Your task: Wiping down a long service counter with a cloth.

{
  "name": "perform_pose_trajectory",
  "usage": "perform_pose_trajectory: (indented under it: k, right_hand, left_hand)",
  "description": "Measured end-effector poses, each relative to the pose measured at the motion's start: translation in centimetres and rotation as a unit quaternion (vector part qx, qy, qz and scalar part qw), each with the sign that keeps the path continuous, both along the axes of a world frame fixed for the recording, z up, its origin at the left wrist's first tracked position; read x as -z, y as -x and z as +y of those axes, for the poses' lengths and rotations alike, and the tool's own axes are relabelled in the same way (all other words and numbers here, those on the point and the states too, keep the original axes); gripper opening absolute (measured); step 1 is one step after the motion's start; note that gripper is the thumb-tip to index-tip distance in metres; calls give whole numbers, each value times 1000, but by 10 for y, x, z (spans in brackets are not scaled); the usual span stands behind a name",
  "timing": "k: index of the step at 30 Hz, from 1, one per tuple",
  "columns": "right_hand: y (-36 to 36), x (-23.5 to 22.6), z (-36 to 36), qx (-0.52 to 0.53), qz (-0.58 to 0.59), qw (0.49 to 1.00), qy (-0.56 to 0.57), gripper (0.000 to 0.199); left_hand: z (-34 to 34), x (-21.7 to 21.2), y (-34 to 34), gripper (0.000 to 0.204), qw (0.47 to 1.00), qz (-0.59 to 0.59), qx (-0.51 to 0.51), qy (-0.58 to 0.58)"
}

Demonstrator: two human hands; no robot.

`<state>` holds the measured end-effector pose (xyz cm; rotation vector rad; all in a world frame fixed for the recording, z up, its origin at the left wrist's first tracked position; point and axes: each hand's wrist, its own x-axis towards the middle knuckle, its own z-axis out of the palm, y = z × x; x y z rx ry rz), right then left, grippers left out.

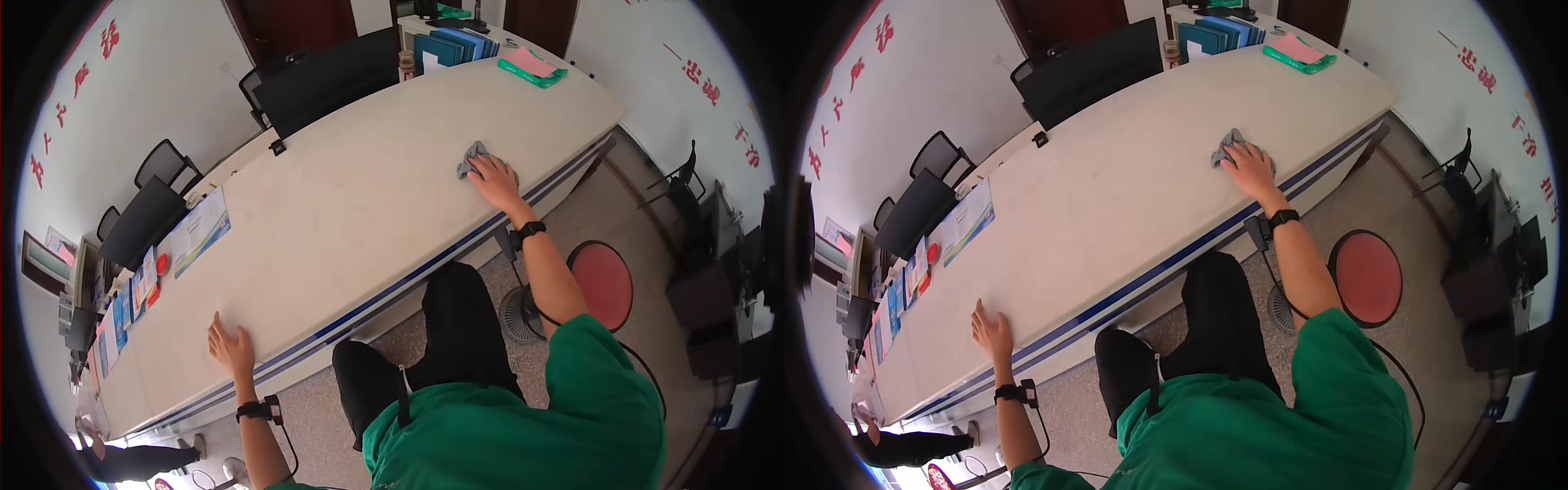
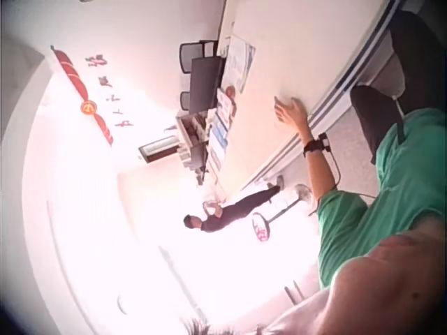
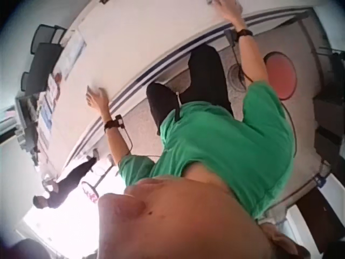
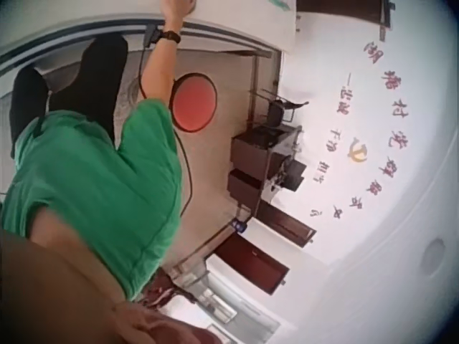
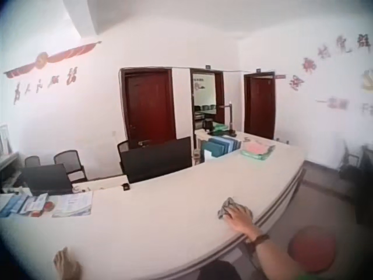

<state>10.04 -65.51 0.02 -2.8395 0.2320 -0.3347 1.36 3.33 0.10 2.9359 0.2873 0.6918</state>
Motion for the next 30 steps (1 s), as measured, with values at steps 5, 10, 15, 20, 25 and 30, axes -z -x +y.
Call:
perform_pose_trajectory:
  k: [5, 10, 15, 20, 25, 30]
  right_hand:
    - [6, 0, 31, 11, -4, 999, 40, 65]
    - [-13, 7, 182, -182, -97, 978, 29, 61]
    - [21, 15, 353, -347, -139, 927, -36, 58]
    - [52, 15, 344, -385, -174, 902, -86, 41]
    - [49, 12, 227, -297, -126, 945, -49, 39]
    - [44, -9, 52, -99, -64, 993, 14, 42]
  left_hand:
    - [-24, -9, -9, 65, 1000, 16, 16, 0]
    - [-16, -11, -8, 66, 1000, 15, 2, -9]
    - [-6, -6, -14, 66, 1000, -5, 16, -6]
    - [11, 11, -19, 61, 999, -19, 44, -14]
    - [23, 25, -23, 58, 997, -21, 73, -2]
    - [32, 30, -20, 52, 997, -5, 62, -50]
